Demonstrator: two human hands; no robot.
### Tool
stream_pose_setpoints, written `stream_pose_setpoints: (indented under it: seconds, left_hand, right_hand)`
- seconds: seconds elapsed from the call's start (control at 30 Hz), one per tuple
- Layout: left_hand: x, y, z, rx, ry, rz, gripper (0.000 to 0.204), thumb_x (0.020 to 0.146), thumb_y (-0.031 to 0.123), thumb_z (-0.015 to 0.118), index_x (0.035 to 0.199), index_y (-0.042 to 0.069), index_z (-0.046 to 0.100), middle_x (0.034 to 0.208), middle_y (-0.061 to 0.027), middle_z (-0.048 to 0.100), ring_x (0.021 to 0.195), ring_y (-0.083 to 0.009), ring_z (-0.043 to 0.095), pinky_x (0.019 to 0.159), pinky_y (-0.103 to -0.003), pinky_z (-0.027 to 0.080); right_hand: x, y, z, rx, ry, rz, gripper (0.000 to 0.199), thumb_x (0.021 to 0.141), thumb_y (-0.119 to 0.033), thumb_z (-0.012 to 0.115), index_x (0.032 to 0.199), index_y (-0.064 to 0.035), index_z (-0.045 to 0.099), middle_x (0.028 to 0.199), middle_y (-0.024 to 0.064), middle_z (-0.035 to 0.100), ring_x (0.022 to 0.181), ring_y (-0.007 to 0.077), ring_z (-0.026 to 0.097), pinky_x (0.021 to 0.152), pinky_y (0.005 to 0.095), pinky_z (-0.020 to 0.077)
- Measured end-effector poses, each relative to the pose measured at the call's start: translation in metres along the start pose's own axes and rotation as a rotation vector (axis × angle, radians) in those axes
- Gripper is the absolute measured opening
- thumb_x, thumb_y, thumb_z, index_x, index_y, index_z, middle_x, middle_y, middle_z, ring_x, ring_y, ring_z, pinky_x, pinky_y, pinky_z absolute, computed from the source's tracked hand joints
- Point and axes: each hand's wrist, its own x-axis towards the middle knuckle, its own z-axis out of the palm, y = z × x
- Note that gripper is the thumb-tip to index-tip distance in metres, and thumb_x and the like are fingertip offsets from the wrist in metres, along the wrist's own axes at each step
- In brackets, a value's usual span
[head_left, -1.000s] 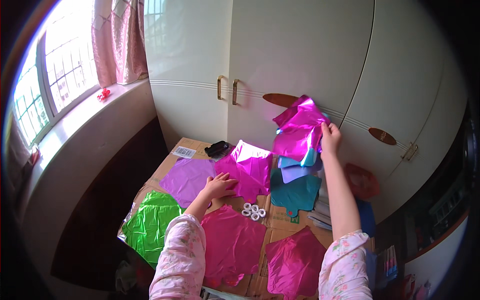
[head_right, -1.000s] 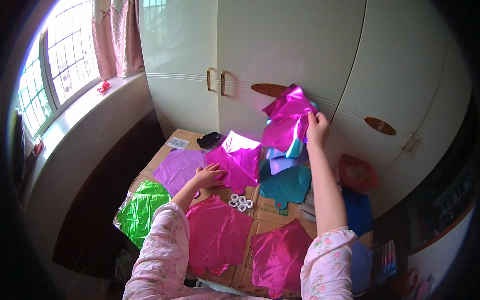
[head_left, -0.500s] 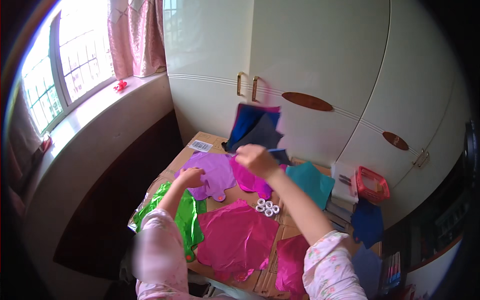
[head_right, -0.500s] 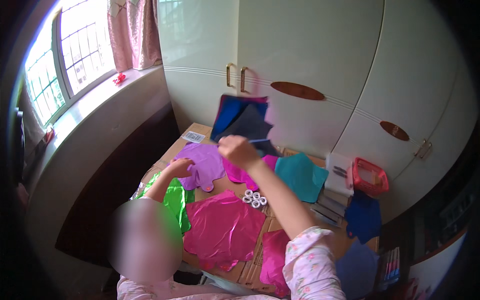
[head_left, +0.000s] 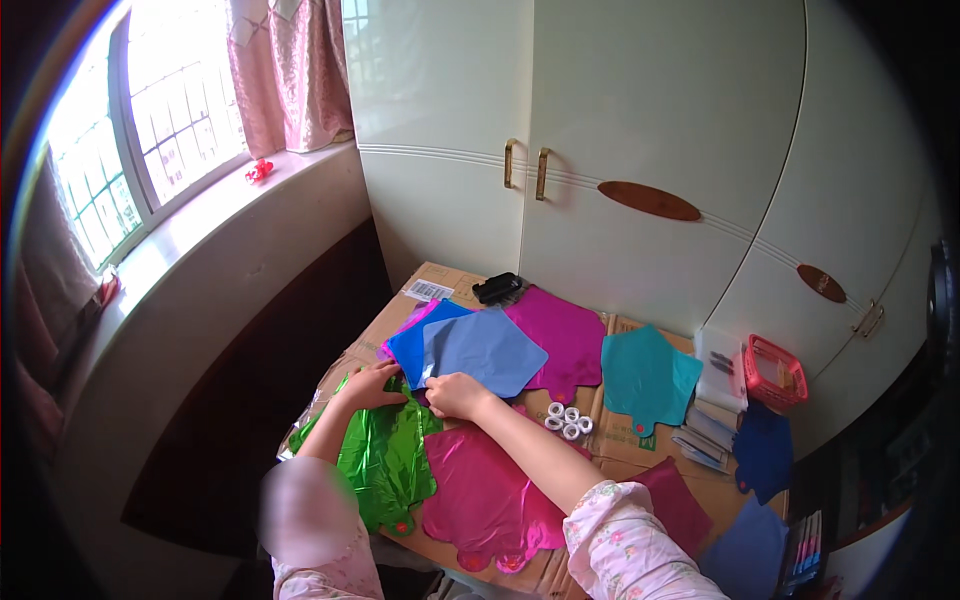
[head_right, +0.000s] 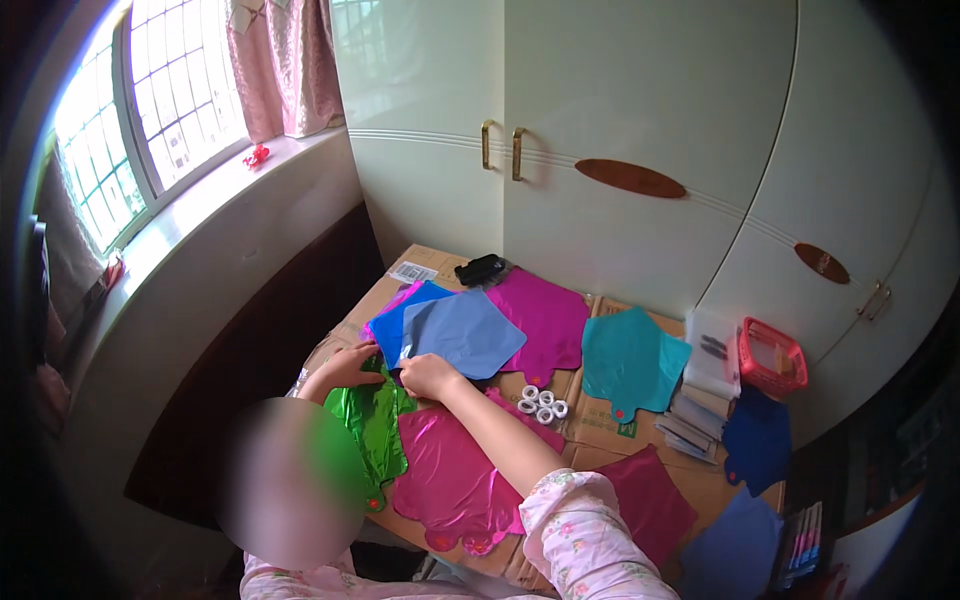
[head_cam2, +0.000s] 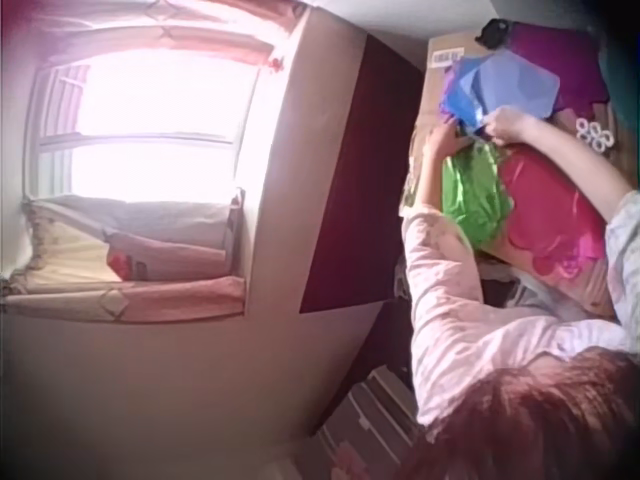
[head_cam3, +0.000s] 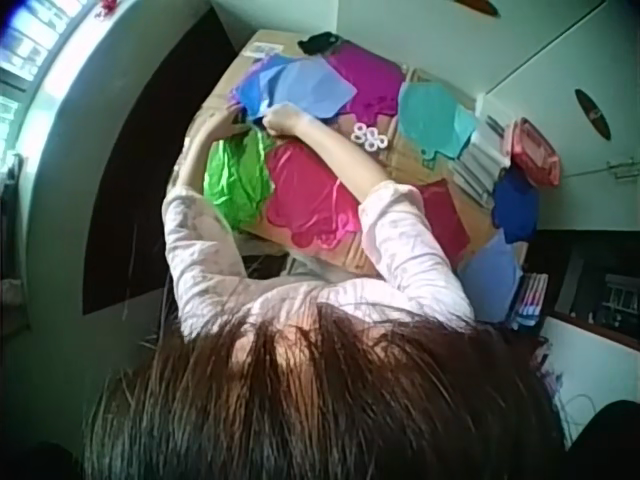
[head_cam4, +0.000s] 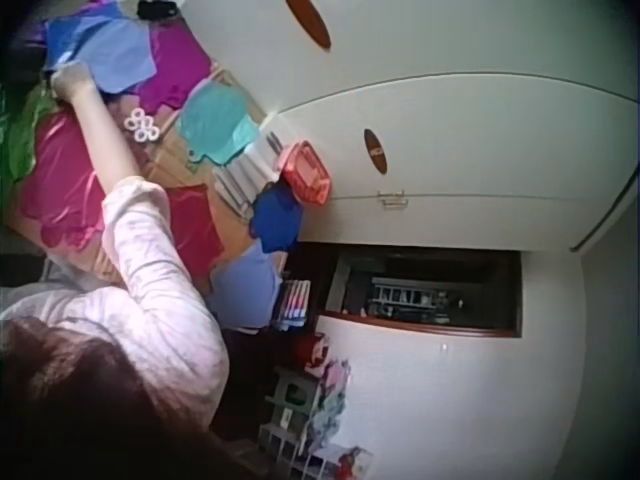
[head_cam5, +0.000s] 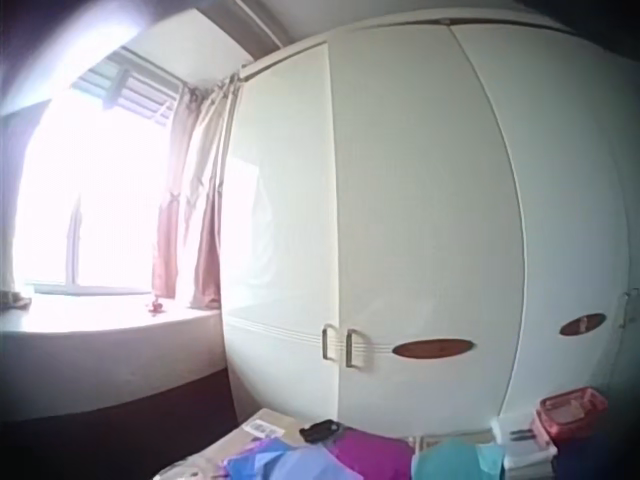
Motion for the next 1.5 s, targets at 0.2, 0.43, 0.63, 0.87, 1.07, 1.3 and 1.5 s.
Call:
stream_pose_setpoints:
  seconds: [0.2,0.43,0.63,0.87,1.07,1.3,1.5]
  left_hand:
    - [-0.012,0.012,-0.004,-0.024,0.165,0.035,0.061,0.074,0.042,0.07,0.125,0.014,0.054,0.131,-0.0089,0.05,0.121,-0.0273,0.048,0.098,-0.054,0.036]
    - [-0.027,0.044,-0.005,-0.186,0.462,0.296,0.016,0.082,0.019,0.062,0.094,0.009,0.066,0.093,-0.0073,0.065,0.094,-0.0266,0.06,0.085,-0.04,0.042]
    - [-0.016,0.043,0.007,-0.106,0.49,0.318,0.021,0.083,0.021,0.063,0.101,0.014,0.068,0.093,-0.0065,0.064,0.093,-0.0248,0.059,0.082,-0.04,0.041]
    - [-0.018,0.065,-0.009,0.004,0.484,0.328,0.018,0.085,0.028,0.058,0.093,0.018,0.071,0.09,-0.0034,0.058,0.094,-0.0225,0.053,0.079,-0.04,0.038]
    - [0.002,0.048,0.0,0.136,0.391,-0.065,0.03,0.085,0.04,0.055,0.089,0.016,0.072,0.096,-0.0076,0.059,0.102,-0.0244,0.051,0.084,-0.042,0.037]
    - [0.012,0.04,-0.008,0.248,0.289,-0.244,0.078,0.066,0.071,0.062,0.103,0.003,0.066,0.111,-0.014,0.058,0.111,-0.0283,0.047,0.091,-0.043,0.037]
    - [0.014,0.033,0.0,0.214,0.267,-0.278,0.093,0.061,0.075,0.063,0.117,0.001,0.058,0.115,-0.0146,0.056,0.116,-0.0285,0.046,0.095,-0.044,0.035]
  right_hand:
    - [-0.003,0.003,0.017,0.085,0.095,0.153,0.01,0.075,-0.015,0.061,0.074,-0.0075,0.067,0.08,0.0089,0.064,0.078,0.0274,0.066,0.07,0.0388,0.0536]
    - [-0.001,0.011,0.013,0.524,0.279,0.537,0.015,0.073,-0.022,0.069,0.079,-0.008,0.07,0.085,0.0102,0.067,0.08,0.0296,0.064,0.072,0.0398,0.0512]
    - [0.0,0.008,0.004,0.601,0.282,0.643,0.024,0.066,-0.026,0.077,0.079,-0.0071,0.069,0.08,0.0117,0.067,0.075,0.0296,0.065,0.069,0.0394,0.0511]
    - [-0.003,0.014,0.011,0.646,0.292,0.679,0.023,0.067,-0.025,0.077,0.078,-0.0063,0.07,0.076,0.0115,0.068,0.071,0.027,0.066,0.066,0.037,0.0508]
    - [-0.006,0.015,0.002,0.844,0.283,0.7,0.023,0.071,-0.029,0.077,0.077,-0.0075,0.072,0.071,0.0094,0.068,0.062,0.0174,0.064,0.06,0.0317,0.0489]
    - [-0.012,0.031,0.009,0.938,0.476,0.767,0.019,0.078,-0.023,0.074,0.084,-0.0049,0.072,0.071,0.0044,0.069,0.06,0.0092,0.06,0.058,0.0275,0.0468]
    - [-0.034,0.091,-0.048,1.317,0.888,0.937,0.007,0.084,-0.01,0.066,0.08,-0.0036,0.064,0.074,-0.0002,0.063,0.062,0.0072,0.054,0.055,0.0243,0.0425]
